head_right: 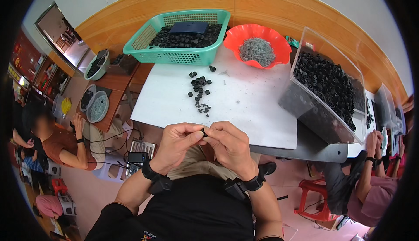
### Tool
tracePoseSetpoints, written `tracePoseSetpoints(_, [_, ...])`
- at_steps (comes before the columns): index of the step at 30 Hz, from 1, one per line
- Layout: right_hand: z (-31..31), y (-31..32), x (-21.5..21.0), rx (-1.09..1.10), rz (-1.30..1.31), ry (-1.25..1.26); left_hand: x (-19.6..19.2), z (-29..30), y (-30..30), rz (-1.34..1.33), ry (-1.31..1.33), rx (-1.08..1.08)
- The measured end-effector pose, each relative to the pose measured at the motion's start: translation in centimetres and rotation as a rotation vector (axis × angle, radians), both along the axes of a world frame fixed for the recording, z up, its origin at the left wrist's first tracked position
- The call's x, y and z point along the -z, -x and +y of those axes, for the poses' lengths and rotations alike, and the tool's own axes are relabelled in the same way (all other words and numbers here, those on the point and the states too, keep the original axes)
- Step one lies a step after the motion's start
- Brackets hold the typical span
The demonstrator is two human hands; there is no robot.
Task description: Assembling small black plastic components by hand at a workstation.
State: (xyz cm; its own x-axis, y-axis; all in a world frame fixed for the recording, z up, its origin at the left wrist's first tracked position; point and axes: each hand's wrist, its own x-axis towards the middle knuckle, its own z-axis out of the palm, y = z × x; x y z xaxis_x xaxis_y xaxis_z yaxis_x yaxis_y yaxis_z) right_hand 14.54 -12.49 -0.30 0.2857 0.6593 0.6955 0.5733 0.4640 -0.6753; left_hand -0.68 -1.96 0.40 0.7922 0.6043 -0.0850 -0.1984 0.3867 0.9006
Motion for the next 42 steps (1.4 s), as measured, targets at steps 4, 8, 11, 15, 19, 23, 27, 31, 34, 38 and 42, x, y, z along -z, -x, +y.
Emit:
tracePoseSetpoints(4, [-0.1, -0.2, -0.1, -0.008, -0.004, 0.016, -0.1, 0.2, 0.0, 0.042, -0.051, 0.029])
tracePoseSetpoints(8, [-0.2, -0.3, -0.5, 0.0, -0.026, 0.05, 0.2, 0.3, 0.1, 0.04, -0.032, 0.044])
tracePoseSetpoints(11, [-0.1, -0.1, -0.5, 0.005, -0.021, 0.05, 0.6, 0.0, 0.1, 0.003, 0.04, 0.043])
tracePoseSetpoints(15, [-0.1, 0.1, -0.4, 0.024, -0.008, 0.046, 0.8, -0.3, 0.1, -0.02, 0.123, 0.033])
tracePoseSetpoints(19, [-0.1, 0.0, -0.3, 0.021, 0.006, 0.042, 0.6, -0.4, 0.0, -0.031, 0.128, 0.026])
tracePoseSetpoints(23, [-0.3, -0.3, -0.4, -0.004, 0.031, 0.055, 0.6, -0.4, 0.1, -0.041, 0.125, 0.035])
tracePoseSetpoints(27, [-0.5, -1.3, 0.1, -0.133, 0.151, 0.112, 0.3, -0.6, 0.0, -0.047, 0.12, 0.039])
tracePoseSetpoints(31, [-1.0, -1.6, -0.3, -0.218, 0.255, 0.205, 0.2, -0.5, 0.0, -0.039, 0.114, 0.065])
tracePoseSetpoints(34, [-1.2, -2.3, -0.8, -0.275, 0.2, 0.279, 0.0, -0.6, 0.0, -0.027, 0.088, 0.084])
tracePoseSetpoints(38, [-1.6, -1.9, -1.5, -0.294, 0.341, 0.344, -0.2, -0.7, 0.0, -0.03, 0.059, 0.095])
tracePoseSetpoints(42, [-1.6, -2.0, -1.6, -0.258, 0.218, 0.318, -0.2, -1.1, -0.2, -0.007, 0.02, 0.075])
